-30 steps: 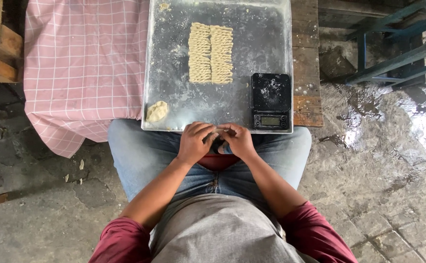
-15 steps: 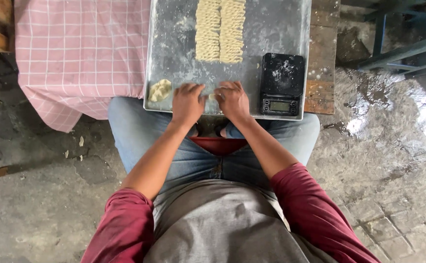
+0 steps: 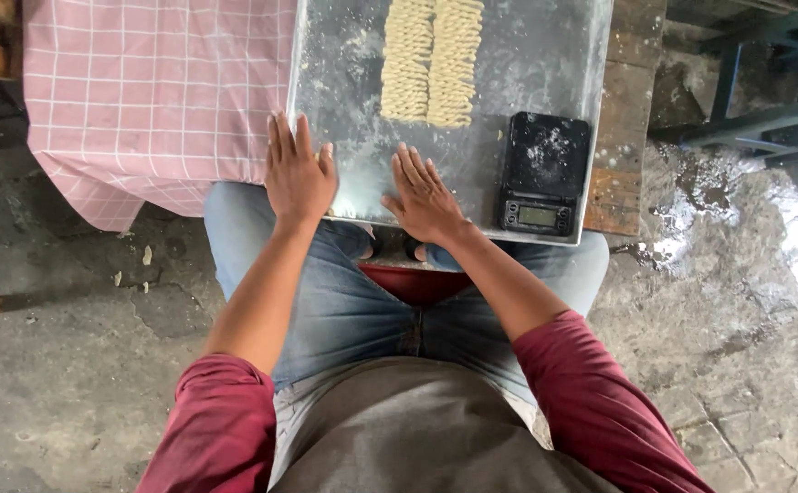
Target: Rolling small pieces of dough into thin strips and arranging them on a metal tray
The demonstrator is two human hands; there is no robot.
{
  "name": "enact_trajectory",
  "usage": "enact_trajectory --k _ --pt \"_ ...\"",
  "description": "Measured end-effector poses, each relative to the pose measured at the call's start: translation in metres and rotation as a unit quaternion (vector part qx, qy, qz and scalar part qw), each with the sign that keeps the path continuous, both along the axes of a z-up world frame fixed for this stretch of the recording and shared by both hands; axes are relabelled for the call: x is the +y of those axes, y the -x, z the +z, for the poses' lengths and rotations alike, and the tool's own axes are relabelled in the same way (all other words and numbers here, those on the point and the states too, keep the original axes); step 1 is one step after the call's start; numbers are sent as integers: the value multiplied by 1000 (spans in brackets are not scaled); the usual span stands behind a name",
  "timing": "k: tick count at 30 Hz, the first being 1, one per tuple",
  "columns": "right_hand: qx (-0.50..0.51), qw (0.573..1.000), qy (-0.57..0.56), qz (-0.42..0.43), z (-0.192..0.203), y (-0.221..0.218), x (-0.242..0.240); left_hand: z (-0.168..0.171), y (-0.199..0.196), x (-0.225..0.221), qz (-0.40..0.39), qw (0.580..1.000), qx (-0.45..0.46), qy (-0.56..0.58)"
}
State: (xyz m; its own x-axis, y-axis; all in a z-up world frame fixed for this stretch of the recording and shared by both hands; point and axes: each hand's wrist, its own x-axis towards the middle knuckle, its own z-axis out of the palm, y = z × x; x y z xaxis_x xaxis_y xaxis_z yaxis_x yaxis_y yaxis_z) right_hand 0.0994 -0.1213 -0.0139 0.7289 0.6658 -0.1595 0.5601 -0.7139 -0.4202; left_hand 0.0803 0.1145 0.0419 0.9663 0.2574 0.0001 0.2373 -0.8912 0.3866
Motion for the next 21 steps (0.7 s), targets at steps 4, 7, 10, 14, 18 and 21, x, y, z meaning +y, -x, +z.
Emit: enact_trajectory --k 4,7,10,14,18,21 --pt "-22 997 73 10 -16 -32 24 -6 -2 0 3 1000 13 2" --pt "-70 994 82 19 -25 -44 33 -9 -3 0 4 1000 19 -8" --pt "-115 991 62 27 -24 -34 28 -9 -5 2 3 1000 24 -6" --pt "-69 996 10 60 -7 -4 -8 -9 -5 1 2 1000 20 -3" --pt "20 995 44 87 -7 -4 -20 -13 -5 1 -3 1000 22 -9" --pt "-14 993 46 112 -13 -26 4 -10 -6 2 3 1000 11 -10"
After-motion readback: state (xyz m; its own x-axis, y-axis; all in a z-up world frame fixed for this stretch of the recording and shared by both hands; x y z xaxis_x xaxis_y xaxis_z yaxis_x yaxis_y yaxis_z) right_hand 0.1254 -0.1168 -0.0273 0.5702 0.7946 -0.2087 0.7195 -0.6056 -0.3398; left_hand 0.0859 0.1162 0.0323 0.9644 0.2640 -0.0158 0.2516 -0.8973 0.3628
